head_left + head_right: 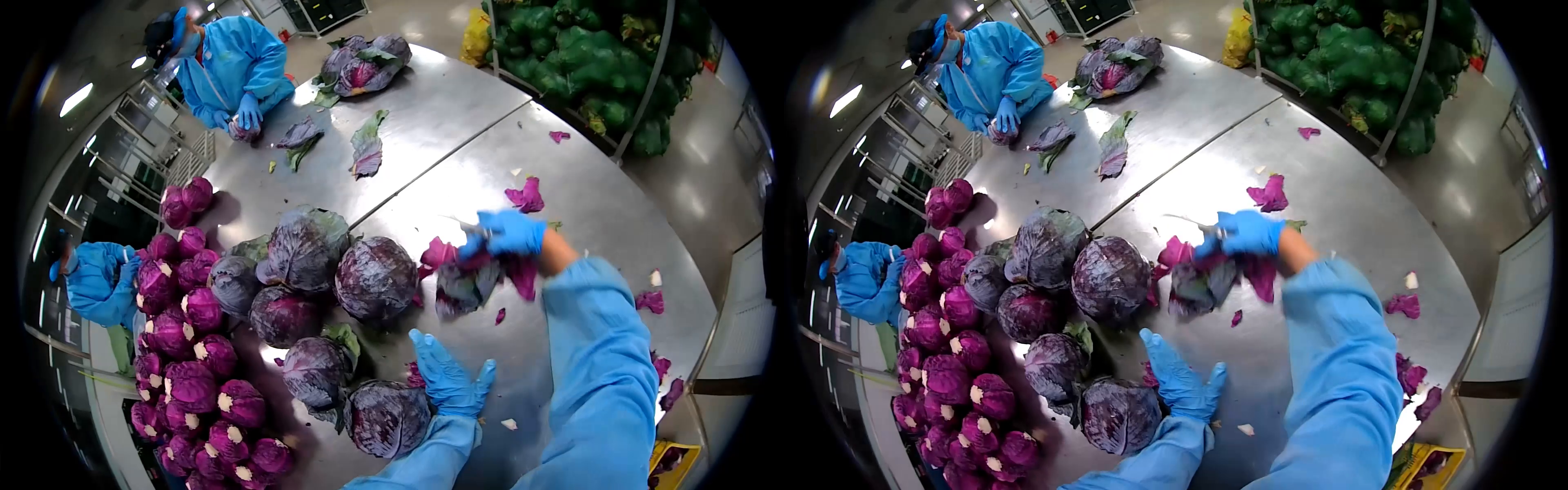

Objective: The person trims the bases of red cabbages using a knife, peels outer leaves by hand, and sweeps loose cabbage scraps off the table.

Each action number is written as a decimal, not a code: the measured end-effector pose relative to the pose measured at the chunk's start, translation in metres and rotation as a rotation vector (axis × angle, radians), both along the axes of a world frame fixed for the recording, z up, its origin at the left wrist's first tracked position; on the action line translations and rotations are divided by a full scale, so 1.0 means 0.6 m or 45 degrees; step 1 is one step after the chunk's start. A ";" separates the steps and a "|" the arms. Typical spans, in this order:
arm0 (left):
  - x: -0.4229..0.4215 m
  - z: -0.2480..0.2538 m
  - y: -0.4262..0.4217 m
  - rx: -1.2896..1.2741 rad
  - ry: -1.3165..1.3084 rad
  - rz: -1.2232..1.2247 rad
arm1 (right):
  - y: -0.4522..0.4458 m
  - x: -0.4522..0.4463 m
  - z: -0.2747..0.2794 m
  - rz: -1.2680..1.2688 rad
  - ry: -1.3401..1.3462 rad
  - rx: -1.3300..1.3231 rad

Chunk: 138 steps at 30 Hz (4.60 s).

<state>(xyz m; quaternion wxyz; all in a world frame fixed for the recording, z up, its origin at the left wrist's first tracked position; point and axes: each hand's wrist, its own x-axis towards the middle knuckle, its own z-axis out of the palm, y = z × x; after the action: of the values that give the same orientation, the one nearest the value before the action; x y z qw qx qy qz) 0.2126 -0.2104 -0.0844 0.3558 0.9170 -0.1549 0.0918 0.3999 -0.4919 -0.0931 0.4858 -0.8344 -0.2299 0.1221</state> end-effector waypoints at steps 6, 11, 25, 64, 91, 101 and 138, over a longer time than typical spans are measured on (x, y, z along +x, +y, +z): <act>0.001 0.000 0.003 -0.021 -0.082 -0.055 | -0.023 -0.118 0.064 -0.608 0.459 0.462; 0.007 -0.001 0.001 0.037 -0.035 -0.075 | -0.258 0.061 0.006 -1.606 -0.469 0.060; 0.009 -0.004 0.000 -0.025 -0.052 -0.053 | -0.096 0.006 0.033 -0.103 0.015 -0.264; -0.548 0.070 -0.196 0.038 0.336 -1.240 | -0.107 -1.000 0.081 -0.904 0.256 0.075; -0.159 0.003 -0.188 0.470 0.021 -1.500 | -0.109 -0.789 0.015 -0.943 0.204 0.900; -0.518 0.060 -0.090 0.010 0.484 -1.521 | 0.017 -1.010 0.086 -1.124 0.719 0.710; -0.043 0.125 0.332 -0.677 -0.017 0.091 | 0.457 -0.967 0.043 -1.881 0.461 1.250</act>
<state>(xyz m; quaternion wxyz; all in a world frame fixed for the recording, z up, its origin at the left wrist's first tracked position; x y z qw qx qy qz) 0.1866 -0.0110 -0.0096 0.5796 0.7957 -0.0953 0.1480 -0.1805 -0.2179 -0.0671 0.7704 -0.4364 0.4180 -0.2033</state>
